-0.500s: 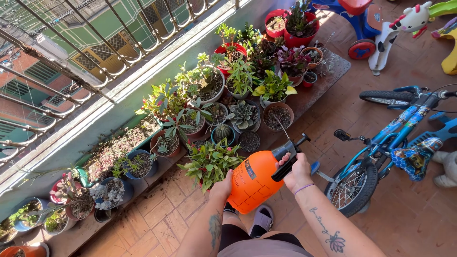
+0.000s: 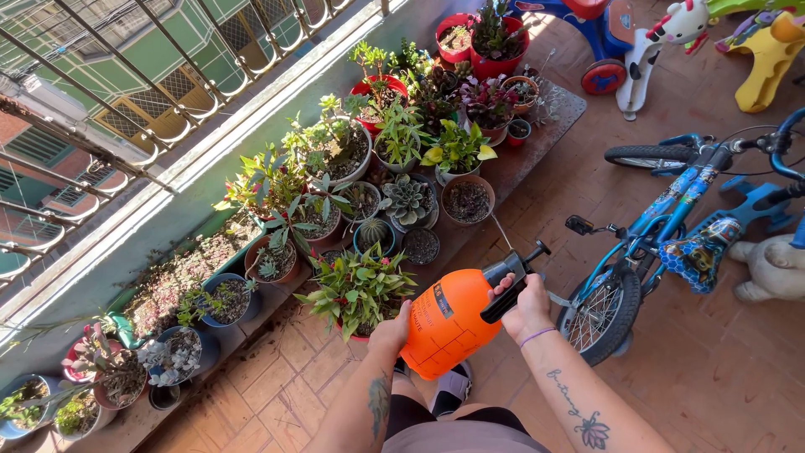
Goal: The person uses an orange pump sprayer to mist water onto a row of potted plants arranged on a balcony. They repeatedly pump the sprayer handle to build pressure and then spray the foliage of multiple plants in sequence.
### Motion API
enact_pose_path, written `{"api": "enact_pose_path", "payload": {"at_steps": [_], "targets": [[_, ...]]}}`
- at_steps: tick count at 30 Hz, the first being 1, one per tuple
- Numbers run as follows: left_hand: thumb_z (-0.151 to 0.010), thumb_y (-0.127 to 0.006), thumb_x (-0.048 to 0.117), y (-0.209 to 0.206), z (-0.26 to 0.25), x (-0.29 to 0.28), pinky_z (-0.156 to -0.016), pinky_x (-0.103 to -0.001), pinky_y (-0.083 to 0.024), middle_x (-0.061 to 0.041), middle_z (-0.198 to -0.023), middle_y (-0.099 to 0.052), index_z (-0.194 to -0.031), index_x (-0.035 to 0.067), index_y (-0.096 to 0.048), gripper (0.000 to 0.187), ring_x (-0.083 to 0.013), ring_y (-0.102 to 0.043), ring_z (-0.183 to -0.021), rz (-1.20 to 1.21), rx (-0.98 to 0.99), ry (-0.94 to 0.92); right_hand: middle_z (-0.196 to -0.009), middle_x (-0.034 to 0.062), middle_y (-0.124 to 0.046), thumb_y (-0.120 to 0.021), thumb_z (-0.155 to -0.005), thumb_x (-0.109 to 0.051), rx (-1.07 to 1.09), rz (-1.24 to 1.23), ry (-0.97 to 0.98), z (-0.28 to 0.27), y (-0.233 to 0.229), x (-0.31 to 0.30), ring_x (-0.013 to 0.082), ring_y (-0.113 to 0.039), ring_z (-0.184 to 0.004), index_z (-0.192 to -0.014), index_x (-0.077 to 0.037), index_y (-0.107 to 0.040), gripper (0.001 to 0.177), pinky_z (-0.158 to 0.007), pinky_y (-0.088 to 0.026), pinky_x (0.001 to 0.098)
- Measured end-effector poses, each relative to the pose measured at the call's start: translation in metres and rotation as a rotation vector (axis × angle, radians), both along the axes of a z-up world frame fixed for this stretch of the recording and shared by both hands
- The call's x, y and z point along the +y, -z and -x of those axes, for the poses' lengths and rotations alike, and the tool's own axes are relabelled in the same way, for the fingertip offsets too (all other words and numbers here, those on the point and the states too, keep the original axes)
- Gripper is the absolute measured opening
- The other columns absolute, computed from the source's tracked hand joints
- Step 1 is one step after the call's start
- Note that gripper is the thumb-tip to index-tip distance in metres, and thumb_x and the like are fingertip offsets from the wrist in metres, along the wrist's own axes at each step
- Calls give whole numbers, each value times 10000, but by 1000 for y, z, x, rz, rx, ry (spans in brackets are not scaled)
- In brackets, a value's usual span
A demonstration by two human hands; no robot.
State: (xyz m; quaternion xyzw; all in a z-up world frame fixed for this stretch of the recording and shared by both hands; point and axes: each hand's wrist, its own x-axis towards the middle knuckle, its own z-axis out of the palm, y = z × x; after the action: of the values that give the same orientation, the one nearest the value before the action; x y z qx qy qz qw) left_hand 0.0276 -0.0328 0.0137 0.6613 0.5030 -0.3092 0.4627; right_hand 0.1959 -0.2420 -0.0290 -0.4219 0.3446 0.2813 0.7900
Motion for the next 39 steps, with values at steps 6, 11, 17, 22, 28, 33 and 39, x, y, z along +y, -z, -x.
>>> {"api": "enact_pose_path", "payload": {"at_steps": [6,11,17,22,28,33,39], "targets": [[-812,-258,957,23,22,-3,-1157,-465,-306,-218,-1516,-489,-1464,-25,-502,1204,-342,-420,-1440,-7,40,-36,-688,-18,-556,-362,-980,-328,16,19,-28,16,-3,1,178,-575,-622,-833,-138,-561,312,-758,-570,408],[-775,-227,980,-24,33,-12,-1199,-416,-274,-143,-1575,-436,-1506,35,-465,1219,-275,-372,-1478,5,92,-18,-692,-15,-563,-356,-978,-326,32,20,-85,23,1,12,182,-575,-625,-833,-130,-572,326,-753,-571,405],[-804,-233,949,-68,40,-16,-1193,-433,-276,-158,-1549,-467,-1505,19,-461,1187,-285,-392,-1466,-9,94,-125,-690,-14,-566,-367,-973,-324,22,10,-144,23,-4,28,181,-573,-619,-833,-132,-579,319,-731,-570,400],[-820,-238,951,0,41,4,-1172,-437,-293,-173,-1529,-488,-1490,9,-483,1182,-300,-413,-1449,-27,39,-148,-683,-15,-581,-383,-968,-339,-2,13,-151,15,-12,34,172,-588,-616,-837,-146,-589,312,-738,-583,397],[-840,-232,928,10,18,20,-1045,-453,-424,-240,-1483,-516,-1446,-38,-519,1177,-367,-515,-1355,-13,-43,-66,-702,-23,-560,-366,-983,-339,-55,14,-81,8,-21,31,165,-574,-634,-857,-140,-561,306,-756,-569,390],[-845,-286,907,-13,16,33,-988,-436,-457,-275,-1450,-528,-1432,-63,-520,1158,-378,-547,-1313,20,-74,-33,-699,-40,-565,-367,-980,-338,-74,45,-4,18,-21,36,160,-574,-628,-855,-144,-557,300,-748,-567,392],[-823,-241,950,-16,33,70,-1077,-430,-396,-229,-1510,-490,-1465,-23,-500,1194,-350,-482,-1390,51,-25,40,-704,-21,-554,-365,-983,-322,-81,61,47,51,-32,65,171,-561,-636,-866,-128,-550,293,-743,-556,396]]}}
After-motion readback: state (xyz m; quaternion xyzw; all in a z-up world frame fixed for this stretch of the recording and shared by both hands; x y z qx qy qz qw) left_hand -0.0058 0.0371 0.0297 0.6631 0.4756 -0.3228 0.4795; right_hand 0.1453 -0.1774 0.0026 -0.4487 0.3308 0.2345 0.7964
